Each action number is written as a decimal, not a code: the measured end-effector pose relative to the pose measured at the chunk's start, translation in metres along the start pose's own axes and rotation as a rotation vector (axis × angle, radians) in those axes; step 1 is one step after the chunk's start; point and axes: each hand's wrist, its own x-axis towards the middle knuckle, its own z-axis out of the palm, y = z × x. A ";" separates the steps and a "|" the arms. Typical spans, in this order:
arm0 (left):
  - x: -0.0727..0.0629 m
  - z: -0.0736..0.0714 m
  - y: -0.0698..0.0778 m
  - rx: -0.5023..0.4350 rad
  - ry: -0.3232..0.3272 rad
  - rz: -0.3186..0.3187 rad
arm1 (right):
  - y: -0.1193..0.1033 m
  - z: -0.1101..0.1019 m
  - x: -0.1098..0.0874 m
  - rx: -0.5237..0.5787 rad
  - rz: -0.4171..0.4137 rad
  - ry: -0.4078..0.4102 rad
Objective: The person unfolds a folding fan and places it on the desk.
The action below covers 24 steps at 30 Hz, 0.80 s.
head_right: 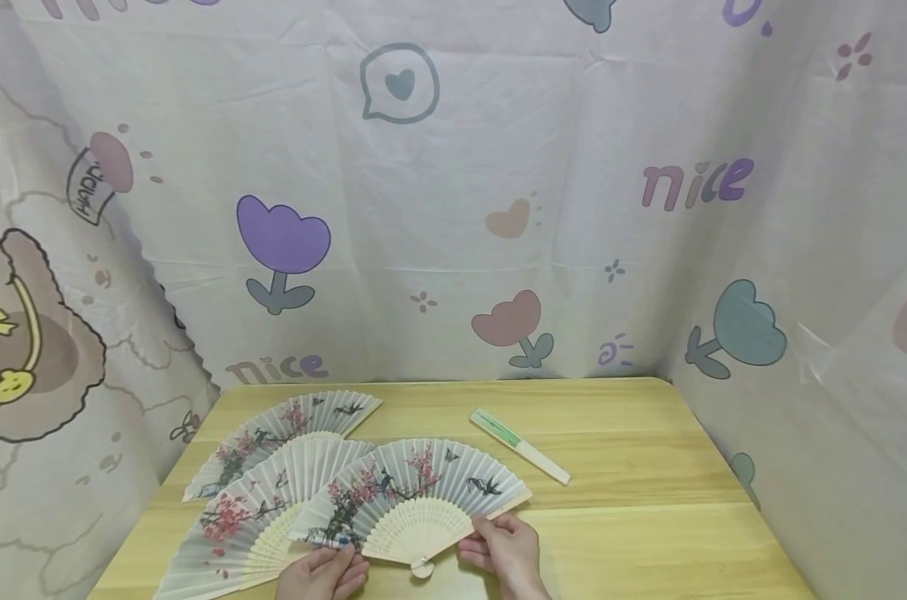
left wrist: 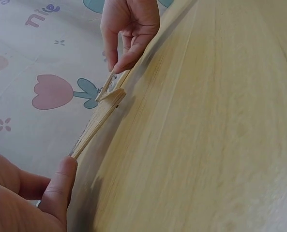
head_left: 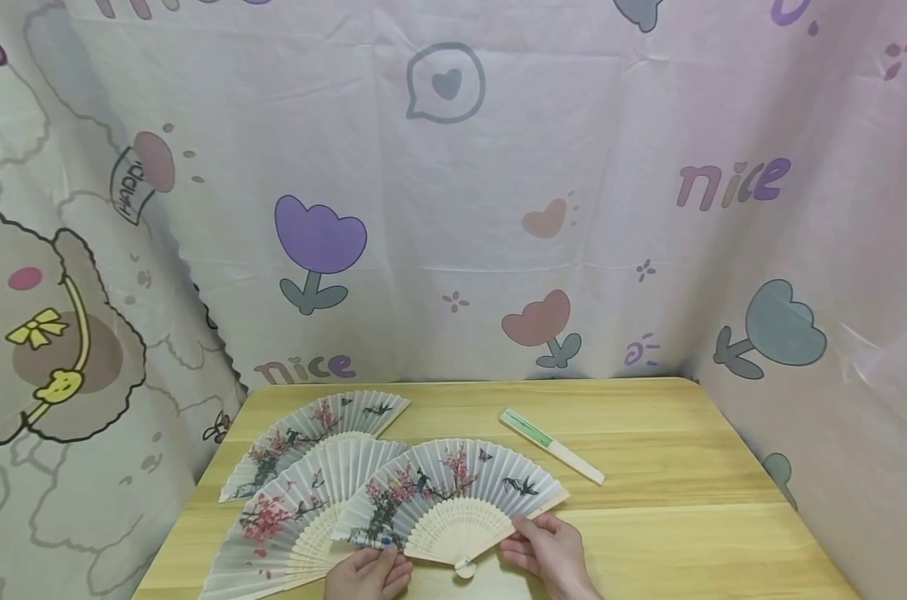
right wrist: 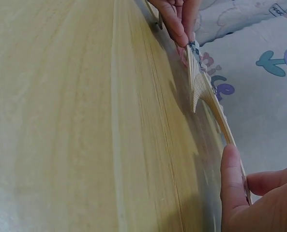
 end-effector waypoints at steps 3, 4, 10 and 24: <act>0.001 -0.001 0.000 0.001 -0.001 -0.004 | 0.001 0.000 0.001 -0.003 0.003 -0.009; 0.001 -0.002 0.000 0.003 0.001 -0.006 | 0.001 0.000 0.001 -0.003 0.003 -0.012; 0.002 -0.003 -0.001 -0.005 0.010 -0.008 | 0.003 -0.002 0.002 -0.001 0.002 -0.027; 0.003 -0.012 0.001 0.008 -0.040 -0.020 | 0.007 -0.006 0.002 -0.015 0.021 -0.050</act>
